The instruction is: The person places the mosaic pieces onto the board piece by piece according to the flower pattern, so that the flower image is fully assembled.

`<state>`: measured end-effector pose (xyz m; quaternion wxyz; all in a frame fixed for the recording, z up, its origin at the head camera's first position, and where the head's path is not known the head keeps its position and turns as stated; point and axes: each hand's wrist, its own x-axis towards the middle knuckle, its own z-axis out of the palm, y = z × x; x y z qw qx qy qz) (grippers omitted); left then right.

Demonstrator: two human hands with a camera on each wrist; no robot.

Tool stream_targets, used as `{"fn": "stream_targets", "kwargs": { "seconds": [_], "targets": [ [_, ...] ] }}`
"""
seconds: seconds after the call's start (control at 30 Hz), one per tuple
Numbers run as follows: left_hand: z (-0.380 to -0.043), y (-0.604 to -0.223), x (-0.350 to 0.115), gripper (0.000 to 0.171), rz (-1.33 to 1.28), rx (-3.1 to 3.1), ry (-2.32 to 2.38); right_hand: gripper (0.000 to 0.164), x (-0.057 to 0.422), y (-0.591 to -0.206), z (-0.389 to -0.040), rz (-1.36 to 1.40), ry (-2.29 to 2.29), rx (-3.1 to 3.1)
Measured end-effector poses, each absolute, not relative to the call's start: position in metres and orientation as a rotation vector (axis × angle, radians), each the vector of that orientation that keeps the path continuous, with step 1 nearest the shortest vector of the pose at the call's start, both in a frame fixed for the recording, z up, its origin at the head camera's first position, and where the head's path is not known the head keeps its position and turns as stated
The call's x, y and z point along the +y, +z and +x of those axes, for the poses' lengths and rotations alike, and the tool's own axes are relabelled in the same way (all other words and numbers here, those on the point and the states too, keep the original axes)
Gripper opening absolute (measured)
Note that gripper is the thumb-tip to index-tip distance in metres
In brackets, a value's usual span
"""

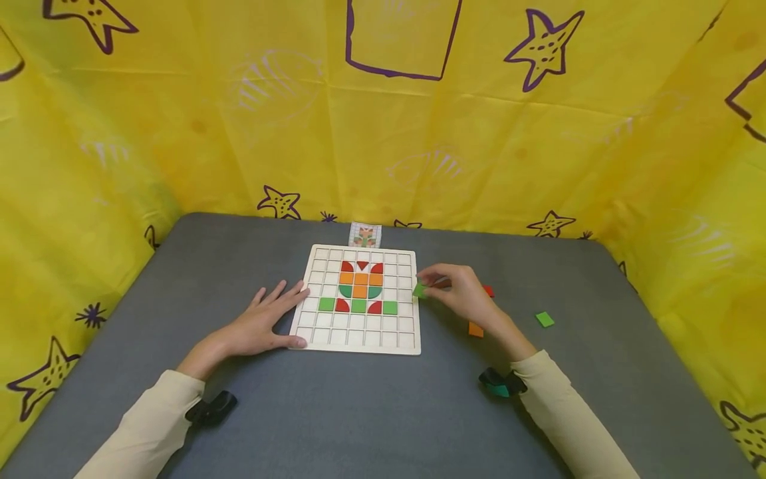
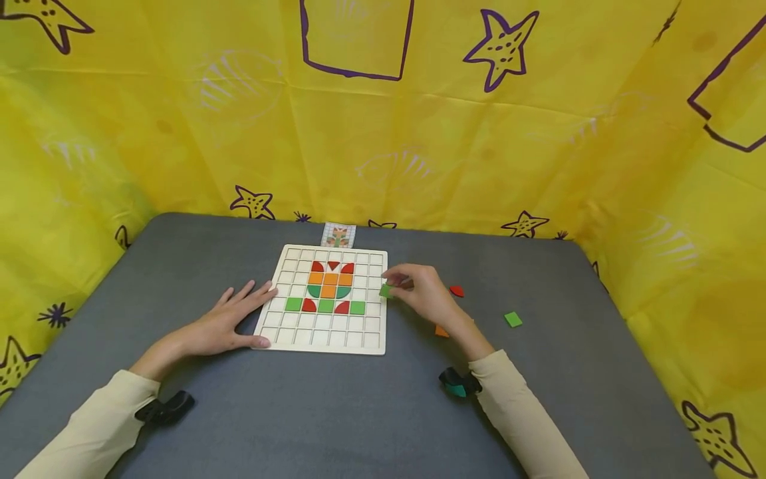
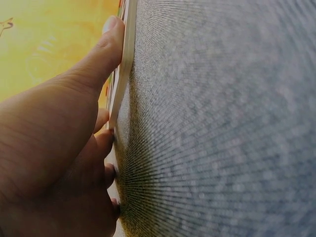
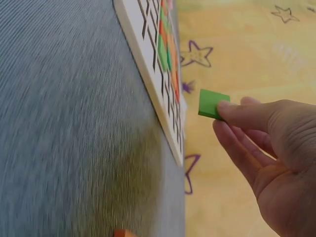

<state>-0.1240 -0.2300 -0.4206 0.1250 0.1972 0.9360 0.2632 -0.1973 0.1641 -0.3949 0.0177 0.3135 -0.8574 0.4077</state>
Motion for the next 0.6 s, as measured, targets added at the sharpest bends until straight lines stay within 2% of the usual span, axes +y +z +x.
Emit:
{"fn": "stream_targets", "kwargs": {
  "seconds": [0.6],
  "targets": [
    [-0.126,-0.421,-0.230,0.101,0.564,2.720,0.763,0.025,0.112,-0.401,-0.188,1.183,1.365,-2.689]
  ]
}}
